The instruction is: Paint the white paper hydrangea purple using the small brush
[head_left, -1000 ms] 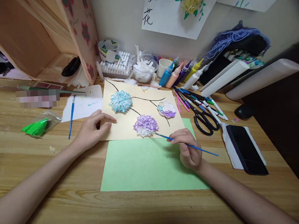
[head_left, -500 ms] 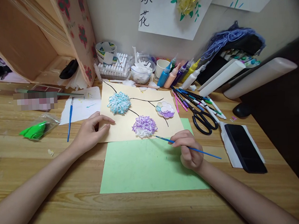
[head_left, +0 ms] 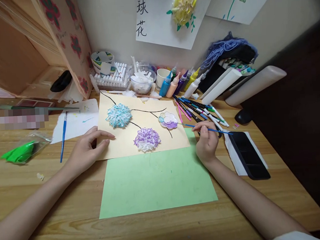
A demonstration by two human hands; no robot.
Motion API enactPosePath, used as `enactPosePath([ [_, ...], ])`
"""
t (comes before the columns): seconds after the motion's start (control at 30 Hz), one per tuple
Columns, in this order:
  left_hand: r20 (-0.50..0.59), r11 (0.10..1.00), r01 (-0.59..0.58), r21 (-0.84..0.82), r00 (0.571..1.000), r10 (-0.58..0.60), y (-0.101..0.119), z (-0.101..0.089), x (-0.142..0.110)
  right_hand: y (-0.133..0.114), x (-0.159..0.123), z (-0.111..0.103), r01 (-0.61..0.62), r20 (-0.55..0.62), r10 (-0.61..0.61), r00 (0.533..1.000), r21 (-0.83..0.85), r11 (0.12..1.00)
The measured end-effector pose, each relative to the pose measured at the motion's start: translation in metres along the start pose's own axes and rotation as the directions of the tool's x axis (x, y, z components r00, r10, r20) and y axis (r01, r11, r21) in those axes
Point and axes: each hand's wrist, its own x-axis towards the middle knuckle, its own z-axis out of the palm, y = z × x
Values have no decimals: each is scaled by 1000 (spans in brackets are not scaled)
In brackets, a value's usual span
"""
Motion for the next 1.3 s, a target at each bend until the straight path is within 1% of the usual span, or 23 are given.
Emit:
enactPosePath([
  [0.1,-8,1000,1,3,1000,-1,-1,0,0,0,-2,1,-10,66,11,998,-9,1000],
  [0.17,-9,1000,-3,9,1000,3,-1,0,1,-1,-2,2,-15,86,16,996,-9,1000],
  [0.33,-11,1000,-10,19,1000,10,-1,1,1,-1,-2,2,-16,54,17,998,-21,1000],
  [0.47,-17,1000,-1,15,1000,1,-1,0,1,0,-2,2,-26,71,27,997,-27,999],
  [0.7,-31,1000,16,15,999,-16,0,0,0,0,-2,2,-19,67,21,998,-28,999],
  [0.87,-39,1000,16,14,999,-15,1,1,2,-5,-2,2,38,1,-38,999,6,999],
  [0.93,-46,1000,23,9,999,-22,1,1,2,-11,-5,3,59,0,-59,998,63,996],
  [1.0,-52,999,31,8,998,-31,2,0,1,-21,-11,5,62,31,-68,997,157,986],
  [1.1,-51,999,40,-1,998,-40,3,0,1,-38,-21,6,65,129,-101,986,257,964],
  [1.2,-61,999,50,-16,997,-51,5,1,1,-48,-29,4,107,232,-178,956,289,951],
  [1.3,-74,998,54,-11,996,-55,5,1,1,-50,-32,3,129,267,-208,941,284,950],
])
